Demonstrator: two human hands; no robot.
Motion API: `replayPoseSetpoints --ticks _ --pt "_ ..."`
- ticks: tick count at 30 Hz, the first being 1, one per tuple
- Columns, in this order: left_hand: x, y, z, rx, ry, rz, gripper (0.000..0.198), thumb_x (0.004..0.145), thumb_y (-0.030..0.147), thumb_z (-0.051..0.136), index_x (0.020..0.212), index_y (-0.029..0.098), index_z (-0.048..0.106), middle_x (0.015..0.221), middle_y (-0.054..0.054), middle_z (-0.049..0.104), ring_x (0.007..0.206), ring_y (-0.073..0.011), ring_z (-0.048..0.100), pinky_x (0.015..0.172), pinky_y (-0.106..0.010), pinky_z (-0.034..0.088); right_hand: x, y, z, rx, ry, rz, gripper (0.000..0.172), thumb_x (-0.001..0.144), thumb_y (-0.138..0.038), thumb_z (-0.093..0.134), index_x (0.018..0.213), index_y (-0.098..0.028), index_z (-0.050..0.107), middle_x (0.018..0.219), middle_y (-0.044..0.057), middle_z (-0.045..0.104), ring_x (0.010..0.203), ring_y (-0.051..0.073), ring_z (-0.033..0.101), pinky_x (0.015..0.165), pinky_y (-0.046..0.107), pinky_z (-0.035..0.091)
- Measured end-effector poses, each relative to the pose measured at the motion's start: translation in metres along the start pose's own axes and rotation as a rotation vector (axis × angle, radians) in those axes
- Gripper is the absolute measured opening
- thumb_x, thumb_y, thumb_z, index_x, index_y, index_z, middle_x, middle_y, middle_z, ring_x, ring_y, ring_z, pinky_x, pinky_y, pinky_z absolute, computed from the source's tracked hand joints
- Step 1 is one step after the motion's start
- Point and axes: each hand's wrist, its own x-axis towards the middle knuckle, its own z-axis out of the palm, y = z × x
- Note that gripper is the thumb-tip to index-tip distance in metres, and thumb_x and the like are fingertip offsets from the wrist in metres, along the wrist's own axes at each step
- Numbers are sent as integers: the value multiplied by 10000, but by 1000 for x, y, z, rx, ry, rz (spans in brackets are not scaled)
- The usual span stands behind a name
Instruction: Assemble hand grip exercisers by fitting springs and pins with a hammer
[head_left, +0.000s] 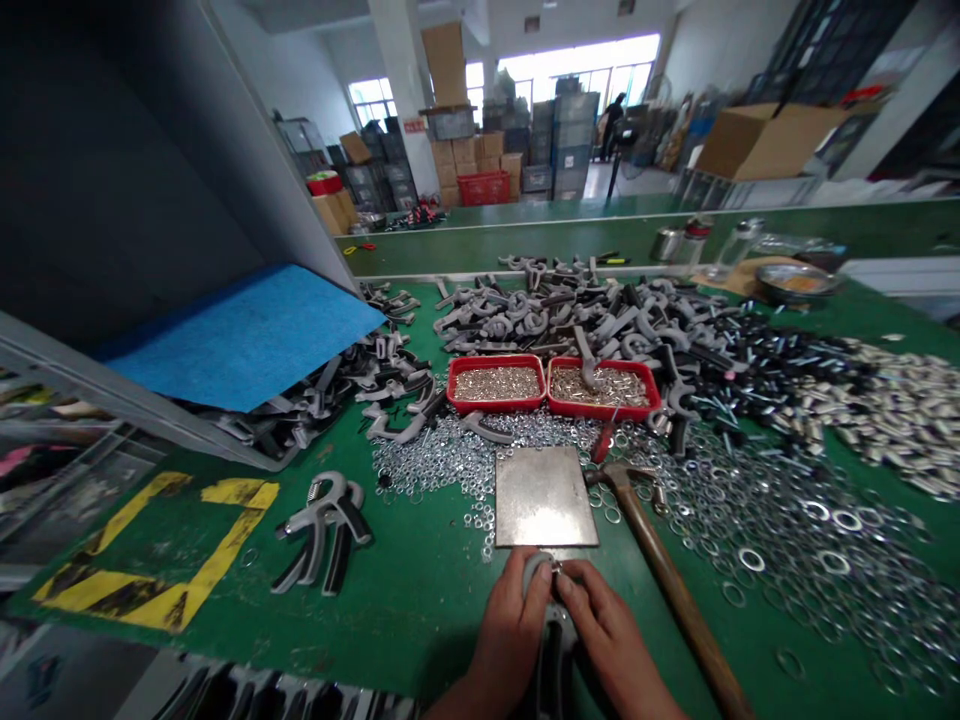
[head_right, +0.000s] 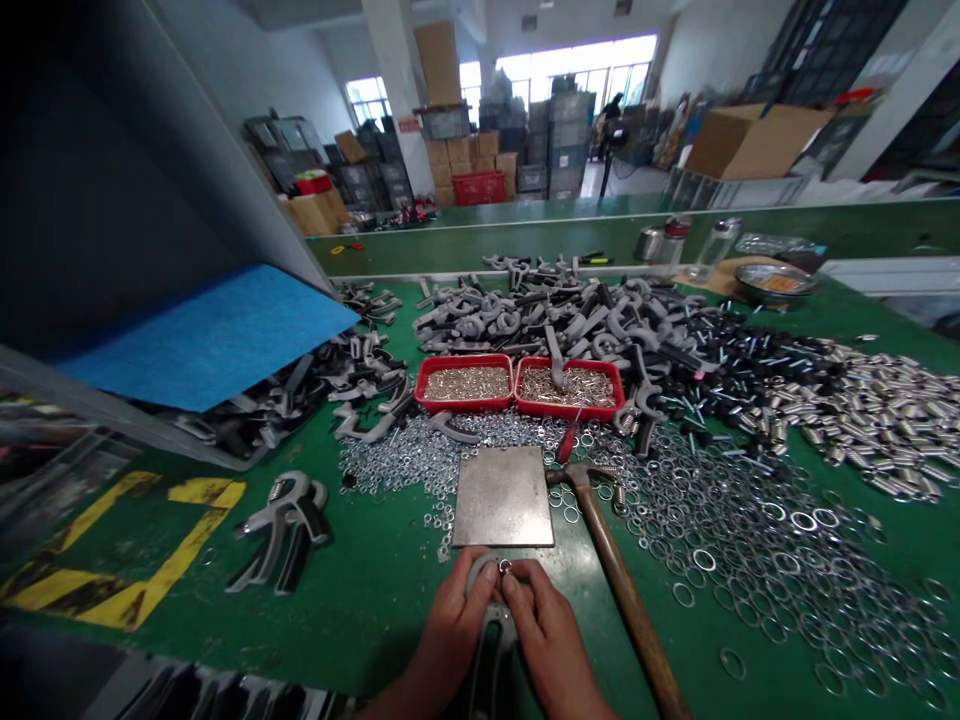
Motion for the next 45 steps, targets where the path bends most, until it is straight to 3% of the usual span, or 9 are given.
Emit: replayPoseSetpoints --ticks 17,29,32,35,37,39,42,45 --pt "0 3 -2 -33 -26 3 267 982 390 428 1060 191 589 981 -59 678 895 -210 613 842 -311 444 -2 2 0 17 17 -1 321 965 -485 485 1073 -215 621 1067 61 719 1007 224 658 854 301 493" --pt "-12 6 -10 -60 -71 -80 305 980 423 403 1107 192 556 998 -61 669 933 -216 614 864 -329 455 -10 -8 0 -14 26 32 329 959 -520 471 1062 -229 583 1041 64 715 968 217 666 814 282 498" --pt "-14 7 -9 -70 -54 -93 337 992 446 363 1126 195 546 1019 -75 675 936 -223 624 866 -336 465 -10 -13 -2 -11 22 12 301 950 -505 501 1060 -237 579 951 39 718 910 204 673 798 272 501" --pt "-12 5 -9 -24 -41 -36 348 1002 439 344 1155 197 543 1066 -91 675 972 -226 624 896 -339 453 -8 -17 -4 68 -54 49 293 932 -512 536 1027 -237 575 750 -17 664 659 153 634 601 225 484" --pt "-9 5 -9 30 -70 8 351 1000 444 362 1175 199 542 1067 -95 676 968 -224 625 867 -325 458 -7 -19 -5 152 -131 144 318 927 -543 525 996 -236 567 662 -54 598 427 93 474 398 195 356" --pt "-6 7 -10 37 -114 10 359 998 468 367 1159 202 548 996 -79 681 871 -208 631 764 -296 474 -7 -23 -6 205 -165 204 335 928 -562 509 967 -234 563 648 -66 578 348 63 350 329 188 256" --pt "-3 14 -11 -42 -136 -36 388 997 515 339 1097 204 548 835 -32 654 667 -172 591 586 -257 447 -9 -31 -3 186 -48 115 311 926 -533 529 954 -226 578 720 -30 628 522 113 549 475 201 439" --pt "-3 21 -12 -32 -106 -21 377 999 510 341 1071 204 549 822 -21 648 681 -169 594 597 -252 440 -13 -36 0 76 77 12 294 926 -510 534 991 -228 585 826 12 684 773 182 653 691 249 524"
